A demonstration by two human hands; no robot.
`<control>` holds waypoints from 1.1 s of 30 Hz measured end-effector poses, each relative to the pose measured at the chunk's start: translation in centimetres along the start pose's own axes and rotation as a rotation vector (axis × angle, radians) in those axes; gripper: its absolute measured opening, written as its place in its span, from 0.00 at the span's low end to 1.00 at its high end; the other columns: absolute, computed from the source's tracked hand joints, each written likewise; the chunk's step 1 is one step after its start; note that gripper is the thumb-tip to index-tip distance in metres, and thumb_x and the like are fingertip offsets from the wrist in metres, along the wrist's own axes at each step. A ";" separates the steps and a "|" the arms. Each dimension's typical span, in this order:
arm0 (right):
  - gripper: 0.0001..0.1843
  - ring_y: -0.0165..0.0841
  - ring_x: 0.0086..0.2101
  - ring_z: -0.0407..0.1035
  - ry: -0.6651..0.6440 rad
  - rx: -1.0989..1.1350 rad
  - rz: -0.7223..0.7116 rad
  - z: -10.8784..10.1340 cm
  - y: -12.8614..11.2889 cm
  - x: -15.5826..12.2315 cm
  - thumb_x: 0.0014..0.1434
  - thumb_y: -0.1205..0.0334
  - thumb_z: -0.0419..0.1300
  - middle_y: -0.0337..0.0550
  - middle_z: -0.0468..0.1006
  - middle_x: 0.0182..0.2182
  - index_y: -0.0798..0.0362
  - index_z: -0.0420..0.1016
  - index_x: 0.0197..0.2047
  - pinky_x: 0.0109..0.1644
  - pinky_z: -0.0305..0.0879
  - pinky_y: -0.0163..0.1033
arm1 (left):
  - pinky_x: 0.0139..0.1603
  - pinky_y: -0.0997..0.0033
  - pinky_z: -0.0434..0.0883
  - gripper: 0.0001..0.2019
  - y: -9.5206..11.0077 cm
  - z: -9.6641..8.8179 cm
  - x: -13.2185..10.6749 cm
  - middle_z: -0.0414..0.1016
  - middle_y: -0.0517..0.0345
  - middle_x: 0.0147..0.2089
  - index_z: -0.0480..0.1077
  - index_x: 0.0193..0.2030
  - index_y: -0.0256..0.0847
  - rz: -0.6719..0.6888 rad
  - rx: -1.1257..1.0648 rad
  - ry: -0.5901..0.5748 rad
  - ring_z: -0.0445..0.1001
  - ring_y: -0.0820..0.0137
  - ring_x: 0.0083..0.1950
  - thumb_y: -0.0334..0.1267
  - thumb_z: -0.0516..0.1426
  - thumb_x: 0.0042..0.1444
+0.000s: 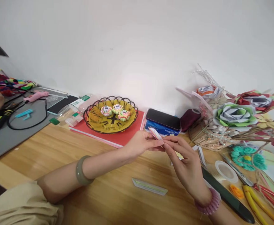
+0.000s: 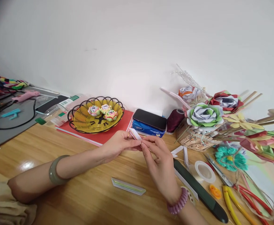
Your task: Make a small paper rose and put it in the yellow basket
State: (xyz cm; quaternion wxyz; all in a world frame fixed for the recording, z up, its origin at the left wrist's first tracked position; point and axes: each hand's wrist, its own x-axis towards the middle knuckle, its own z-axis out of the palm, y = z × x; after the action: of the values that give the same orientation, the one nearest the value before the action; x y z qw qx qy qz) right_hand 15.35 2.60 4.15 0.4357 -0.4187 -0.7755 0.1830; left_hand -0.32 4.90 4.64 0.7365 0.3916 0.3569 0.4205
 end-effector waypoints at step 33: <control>0.11 0.35 0.31 0.69 -0.109 -0.289 0.021 -0.8 -0.2 0.7 0.59 0.59 0.53 0.44 0.76 0.29 0.51 0.76 0.32 0.30 0.63 0.38 | 0.50 0.64 0.69 0.14 -0.3 0.3 -0.2 0.77 0.52 0.32 0.76 0.28 0.31 0.042 -0.021 0.068 0.75 0.69 0.35 0.40 0.67 0.37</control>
State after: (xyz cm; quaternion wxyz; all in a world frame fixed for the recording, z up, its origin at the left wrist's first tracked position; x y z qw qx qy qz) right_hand 15.70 2.99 5.05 0.3263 -0.4746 -0.8118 0.0964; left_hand -0.04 4.53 4.54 0.7191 0.3768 0.3688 0.4527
